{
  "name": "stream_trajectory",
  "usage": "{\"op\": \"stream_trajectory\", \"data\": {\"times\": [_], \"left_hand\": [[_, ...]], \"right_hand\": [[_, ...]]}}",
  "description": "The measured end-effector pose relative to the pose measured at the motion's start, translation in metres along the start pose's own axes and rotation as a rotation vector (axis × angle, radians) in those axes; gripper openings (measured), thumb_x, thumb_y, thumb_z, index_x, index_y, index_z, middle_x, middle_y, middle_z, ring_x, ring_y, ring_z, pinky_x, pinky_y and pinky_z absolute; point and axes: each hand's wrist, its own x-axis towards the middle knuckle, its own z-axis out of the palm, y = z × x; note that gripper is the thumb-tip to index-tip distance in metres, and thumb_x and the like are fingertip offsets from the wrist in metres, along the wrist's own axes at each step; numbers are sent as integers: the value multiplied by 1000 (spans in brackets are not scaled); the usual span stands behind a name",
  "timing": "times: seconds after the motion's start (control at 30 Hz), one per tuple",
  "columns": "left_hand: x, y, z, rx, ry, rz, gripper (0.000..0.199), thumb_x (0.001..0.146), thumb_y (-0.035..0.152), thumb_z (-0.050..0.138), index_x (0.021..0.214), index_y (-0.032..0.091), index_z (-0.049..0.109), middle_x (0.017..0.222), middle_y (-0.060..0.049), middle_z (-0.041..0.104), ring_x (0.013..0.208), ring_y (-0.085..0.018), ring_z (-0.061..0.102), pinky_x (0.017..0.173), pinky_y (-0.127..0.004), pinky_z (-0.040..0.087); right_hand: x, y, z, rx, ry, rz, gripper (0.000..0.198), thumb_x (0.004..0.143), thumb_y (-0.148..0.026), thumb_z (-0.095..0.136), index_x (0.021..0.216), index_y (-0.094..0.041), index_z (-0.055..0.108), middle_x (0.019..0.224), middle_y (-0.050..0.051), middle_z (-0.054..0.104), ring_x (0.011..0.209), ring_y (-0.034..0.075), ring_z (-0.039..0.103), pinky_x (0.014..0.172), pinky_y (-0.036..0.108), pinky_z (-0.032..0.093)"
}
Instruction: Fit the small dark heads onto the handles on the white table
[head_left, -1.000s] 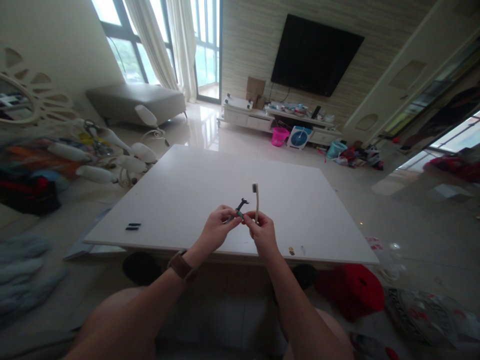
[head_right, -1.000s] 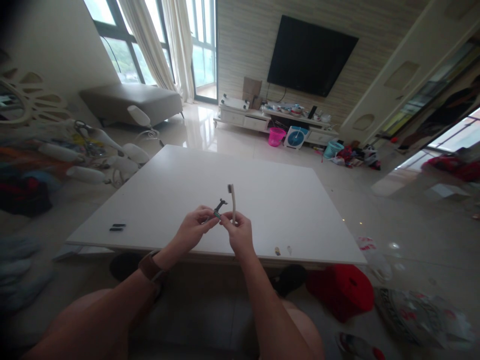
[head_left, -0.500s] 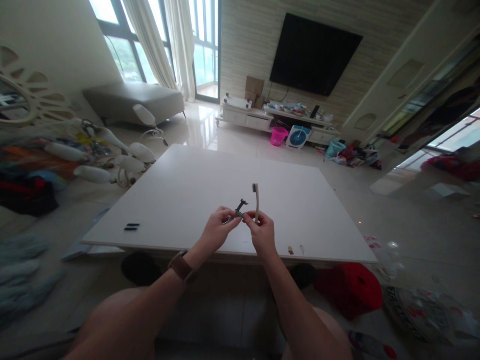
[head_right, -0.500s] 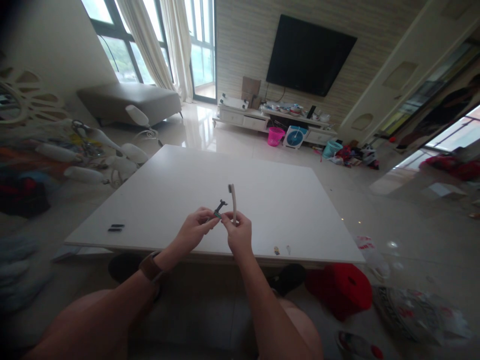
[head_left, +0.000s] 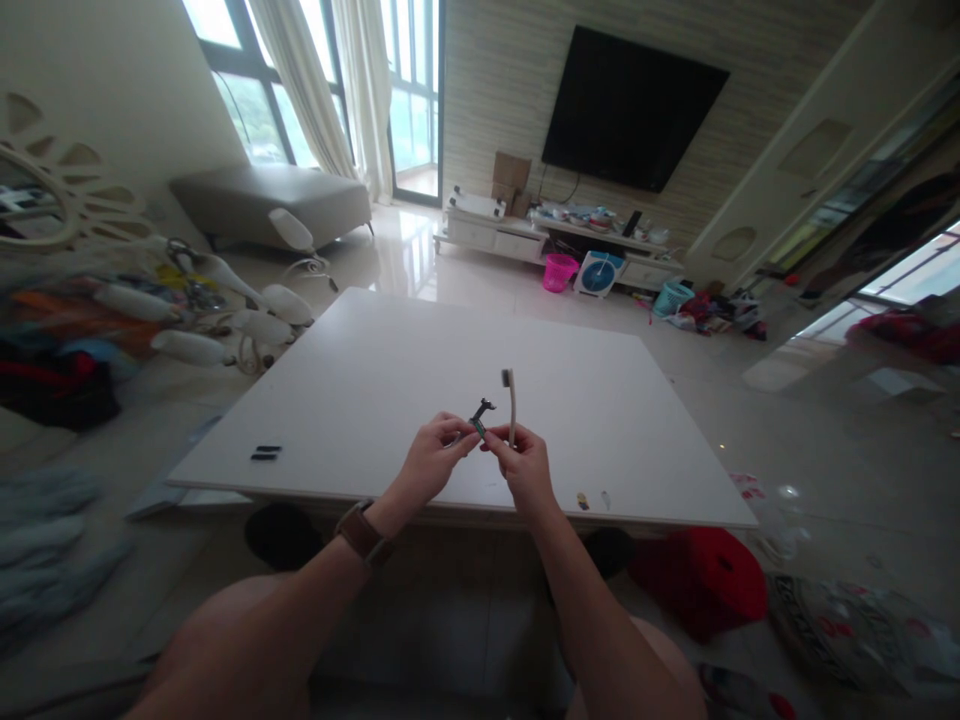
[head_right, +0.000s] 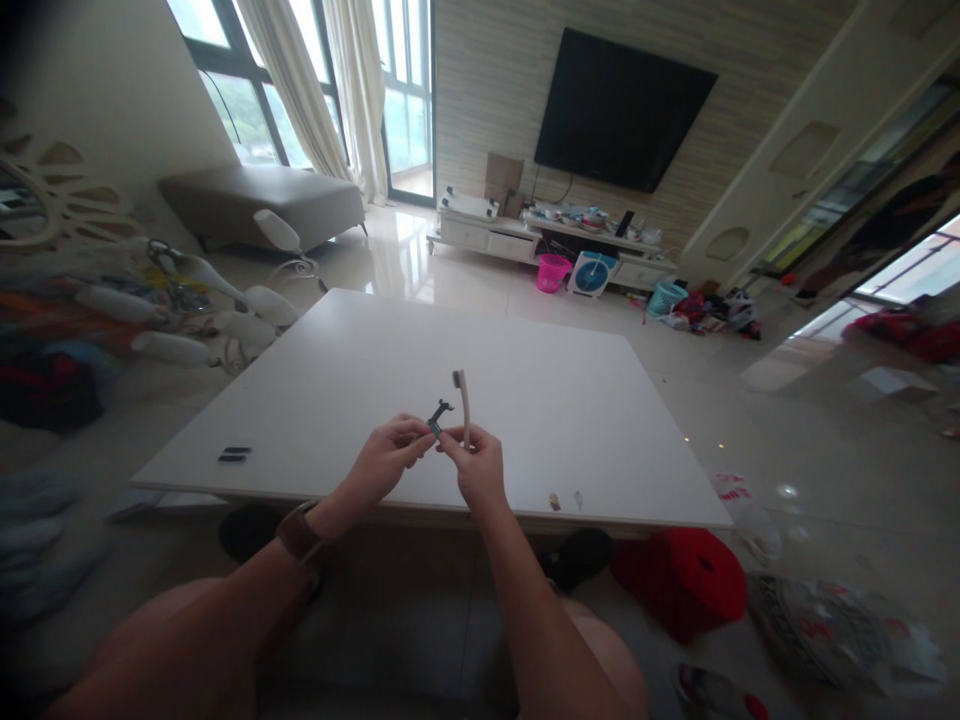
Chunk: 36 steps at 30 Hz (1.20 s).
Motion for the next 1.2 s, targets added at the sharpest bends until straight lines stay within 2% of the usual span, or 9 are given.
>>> {"op": "stream_trajectory", "data": {"times": [0.1, 0.37, 0.57, 0.7, 0.8, 1.03, 1.2], "left_hand": [[0, -1, 0, -7, 6, 4, 24, 78, 41, 72, 75, 17, 73, 90, -5, 58, 65, -10, 51, 51, -23, 37], [0, 0, 2, 16, -8, 2, 22, 78, 39, 71, 76, 17, 72, 84, -3, 55, 62, -9, 47, 51, -24, 36], [1, -7, 0, 21, -2, 15, 21, 78, 39, 71, 78, 18, 74, 87, -3, 56, 62, -9, 48, 51, -24, 36], [0, -7, -1, 11, 5, 22, 21, 79, 39, 71, 78, 18, 74, 87, -3, 56, 63, -9, 49, 51, -24, 36], [0, -4, 0, -2, 2, 17, 22, 80, 39, 71, 77, 17, 74, 87, -3, 56, 63, -9, 50, 51, -24, 37], [0, -3, 3, -7, 7, 4, 24, 80, 41, 71, 79, 17, 74, 85, -3, 56, 63, -9, 49, 52, -24, 37], [0, -6, 1, 4, 21, 9, 22, 79, 38, 72, 79, 17, 75, 86, -3, 56, 63, -9, 50, 51, -23, 36]], "right_hand": [[0, 1, 0, 6, 16, -12, 28, 72, -43, 79, 80, -17, 74, 69, 4, 70, 55, 13, 56, 50, 24, 41], [0, 0, 2, -30, 97, -88, 22, 75, -39, 77, 81, -17, 74, 74, 4, 71, 72, 18, 66, 66, 29, 49], [0, -2, 0, -30, 20, -40, 25, 75, -41, 77, 82, -17, 76, 72, 5, 71, 66, 17, 63, 57, 27, 46], [-1, -6, -1, -21, -3, -59, 20, 76, -37, 76, 83, -18, 77, 74, 5, 72, 69, 18, 65, 62, 28, 48], [-2, -7, 0, -26, -3, -73, 17, 76, -33, 75, 85, -19, 78, 76, 5, 74, 74, 19, 67, 66, 29, 49], [-3, -7, 1, -77, 102, -95, 17, 76, -33, 75, 85, -18, 78, 77, 6, 74, 72, 19, 66, 64, 29, 48], [-2, -5, 0, -46, 25, -63, 17, 76, -32, 76, 86, -18, 79, 75, 5, 73, 71, 18, 65, 60, 27, 46]]}}
